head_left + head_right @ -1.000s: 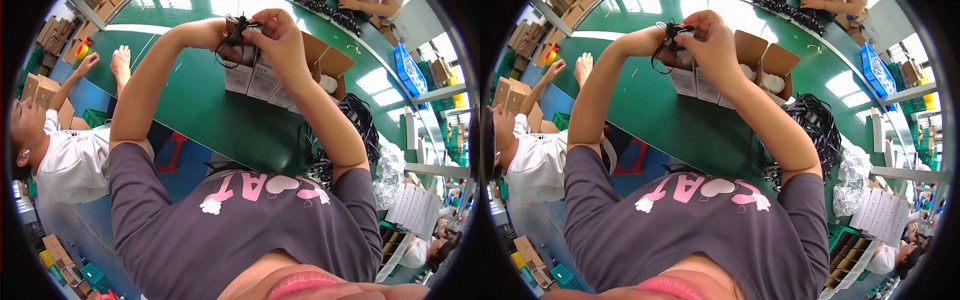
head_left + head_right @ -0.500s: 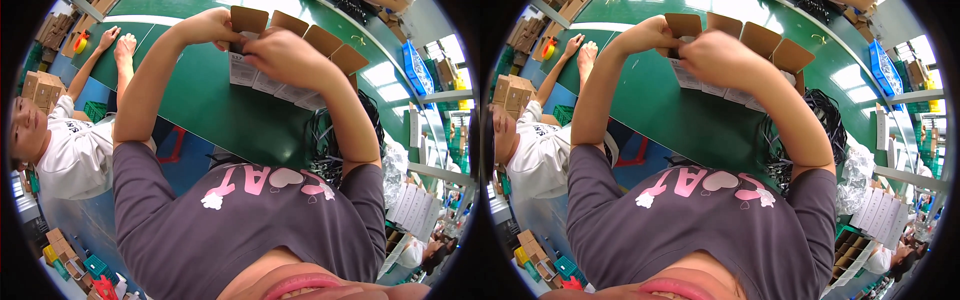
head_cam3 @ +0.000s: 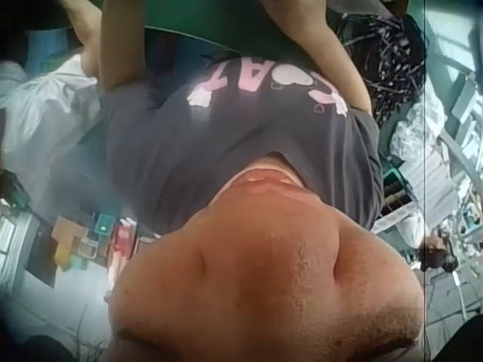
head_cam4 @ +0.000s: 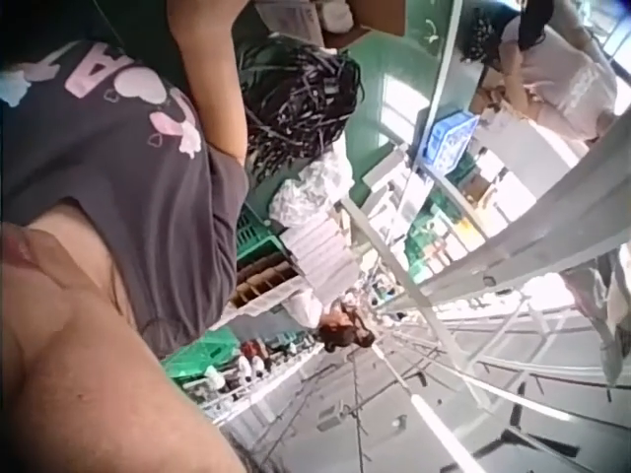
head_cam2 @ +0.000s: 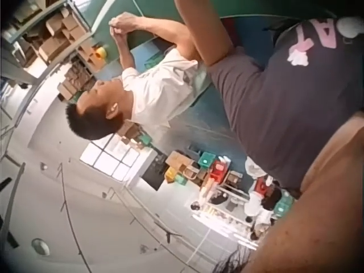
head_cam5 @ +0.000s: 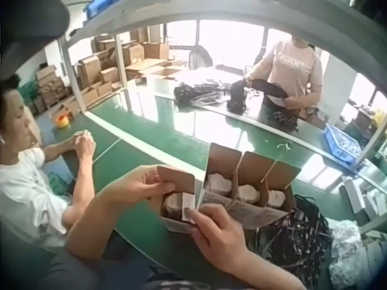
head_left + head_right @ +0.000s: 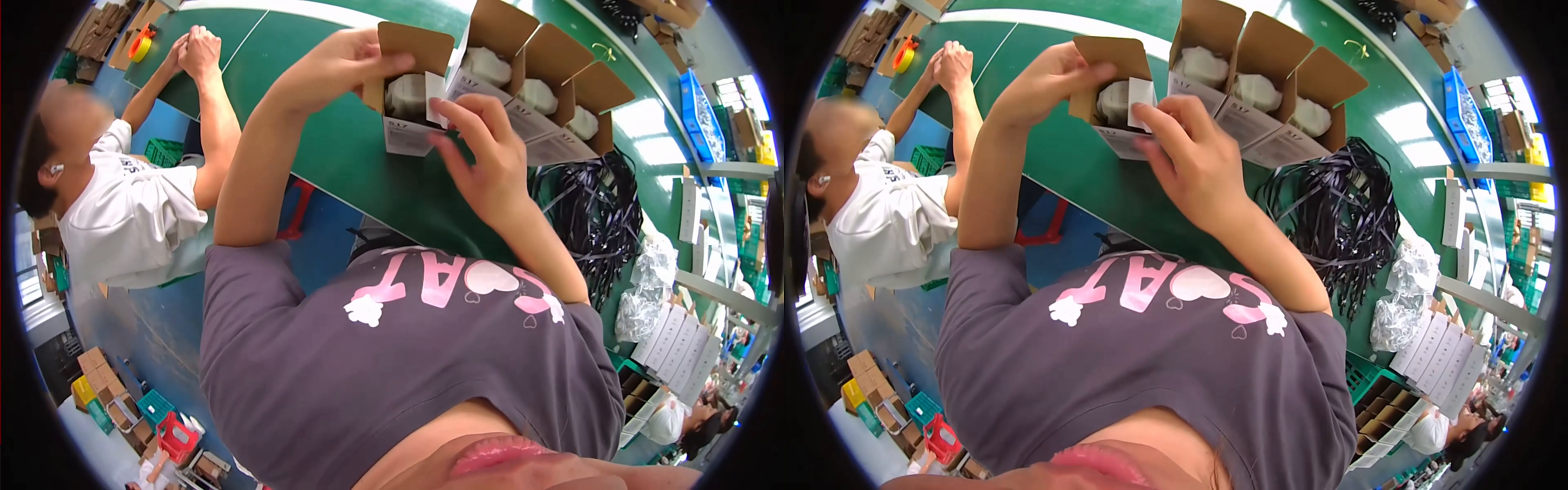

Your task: Packaging electronic fans and cables into small white boxes at a factory assembly line.

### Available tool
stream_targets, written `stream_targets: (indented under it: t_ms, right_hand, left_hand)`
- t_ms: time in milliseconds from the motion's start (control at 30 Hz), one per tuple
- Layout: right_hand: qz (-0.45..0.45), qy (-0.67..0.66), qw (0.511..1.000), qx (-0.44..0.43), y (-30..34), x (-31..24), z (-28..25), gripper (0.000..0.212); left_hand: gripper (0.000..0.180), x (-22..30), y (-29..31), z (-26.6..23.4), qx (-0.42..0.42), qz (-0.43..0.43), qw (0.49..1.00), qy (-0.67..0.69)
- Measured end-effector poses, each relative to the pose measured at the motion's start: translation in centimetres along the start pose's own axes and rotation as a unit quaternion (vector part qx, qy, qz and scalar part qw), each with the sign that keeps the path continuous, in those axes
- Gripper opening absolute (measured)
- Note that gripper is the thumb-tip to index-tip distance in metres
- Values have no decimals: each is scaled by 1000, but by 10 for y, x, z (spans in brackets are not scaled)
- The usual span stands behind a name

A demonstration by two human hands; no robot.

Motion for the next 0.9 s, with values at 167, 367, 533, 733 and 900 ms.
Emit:
stream_targets:
  t_ms: [167, 367, 533, 733, 900]
  right_hand:
    - [-23, 28, 999, -30, -3, 9, 15, 32]
    - [-10, -33, 999, -5, 7, 13, 4, 33]
    - [45, -65, 996, 29, 8, 32, -4, 44]
    - [22, -37, 999, 0, 5, 25, -2, 46]
    - [2, -46, 999, 12, 8, 17, -1, 46]
  left_hand:
    - [52, -2, 24, 3, 118, 17, 979, 163]
    - [19, 46, 63, 17, 275, 253, 927, -33]
    - [29, 38, 57, 27, 208, 220, 951, -70]
    - [47, 57, 69, 40, 258, 215, 891, -306]
    - [51, 61, 67, 46, 231, 198, 865, -400]
Point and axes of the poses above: each hand's wrist, its own y-axis away from the middle knuckle, its own z-axis out of the palm, x = y × z, the point moved 10 cm from there along -y, towards the middle knuckle, and after that the axes turned 10 degrees about -y, right-handed, at the moved point
